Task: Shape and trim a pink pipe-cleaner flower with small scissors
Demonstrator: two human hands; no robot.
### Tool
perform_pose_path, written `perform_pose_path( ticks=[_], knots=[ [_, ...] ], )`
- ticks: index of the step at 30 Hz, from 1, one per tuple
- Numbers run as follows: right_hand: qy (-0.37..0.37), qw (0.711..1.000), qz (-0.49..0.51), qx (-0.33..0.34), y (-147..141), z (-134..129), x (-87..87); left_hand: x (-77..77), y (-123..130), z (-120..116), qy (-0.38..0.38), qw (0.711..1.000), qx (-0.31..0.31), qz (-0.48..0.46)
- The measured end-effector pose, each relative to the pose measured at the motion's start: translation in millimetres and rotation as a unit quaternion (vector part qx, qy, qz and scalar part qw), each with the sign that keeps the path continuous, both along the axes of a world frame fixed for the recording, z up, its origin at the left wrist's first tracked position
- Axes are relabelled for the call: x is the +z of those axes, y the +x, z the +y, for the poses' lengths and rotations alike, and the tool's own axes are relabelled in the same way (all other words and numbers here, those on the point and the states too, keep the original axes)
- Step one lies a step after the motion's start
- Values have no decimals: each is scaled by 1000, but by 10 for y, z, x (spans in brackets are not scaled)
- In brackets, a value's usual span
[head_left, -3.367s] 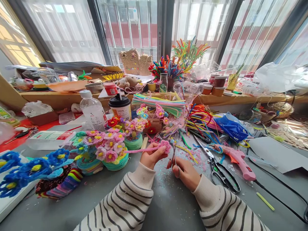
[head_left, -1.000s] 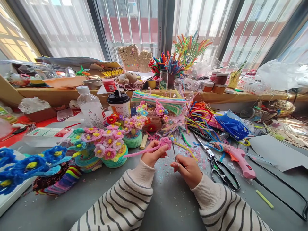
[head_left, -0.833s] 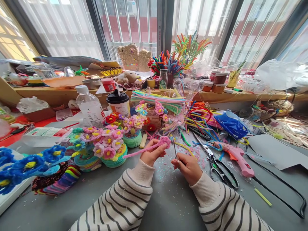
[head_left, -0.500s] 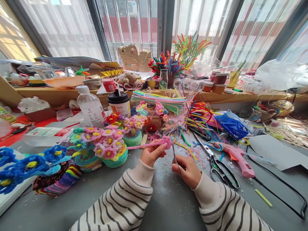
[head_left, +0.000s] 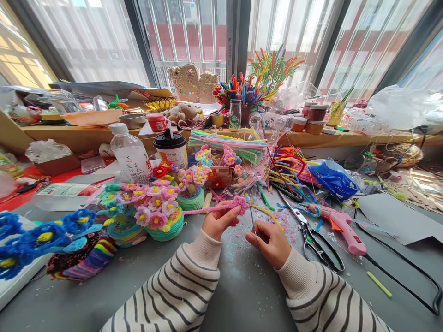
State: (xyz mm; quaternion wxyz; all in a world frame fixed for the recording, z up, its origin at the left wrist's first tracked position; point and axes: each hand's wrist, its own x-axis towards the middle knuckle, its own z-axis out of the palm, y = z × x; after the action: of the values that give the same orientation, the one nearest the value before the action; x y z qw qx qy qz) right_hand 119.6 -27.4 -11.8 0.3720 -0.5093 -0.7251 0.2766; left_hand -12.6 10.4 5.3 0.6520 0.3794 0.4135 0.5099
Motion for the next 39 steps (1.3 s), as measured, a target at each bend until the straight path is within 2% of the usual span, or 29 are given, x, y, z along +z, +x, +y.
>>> perform_pose_path(
  ticks=[13, 21, 28, 33, 39],
  knots=[
    [29, 1000, -3, -1, -9, -7, 11, 27, 13, -26, -14, 1000, 16, 2],
    [30, 999, 8, -13, 6, 19, -43, -25, -5, 12, 12, 1000, 15, -5],
    [28, 999, 13, -24, 23, 35, -65, 2, 13, -15, 29, 999, 23, -11],
    [24, 1000, 7, -2, 28, 22, -40, 19, 15, -32, 0, 999, -15, -37],
    [7, 999, 8, 47, 14, 12, -28, 31, 10, -46, 3, 1000, -1, -11]
  ],
)
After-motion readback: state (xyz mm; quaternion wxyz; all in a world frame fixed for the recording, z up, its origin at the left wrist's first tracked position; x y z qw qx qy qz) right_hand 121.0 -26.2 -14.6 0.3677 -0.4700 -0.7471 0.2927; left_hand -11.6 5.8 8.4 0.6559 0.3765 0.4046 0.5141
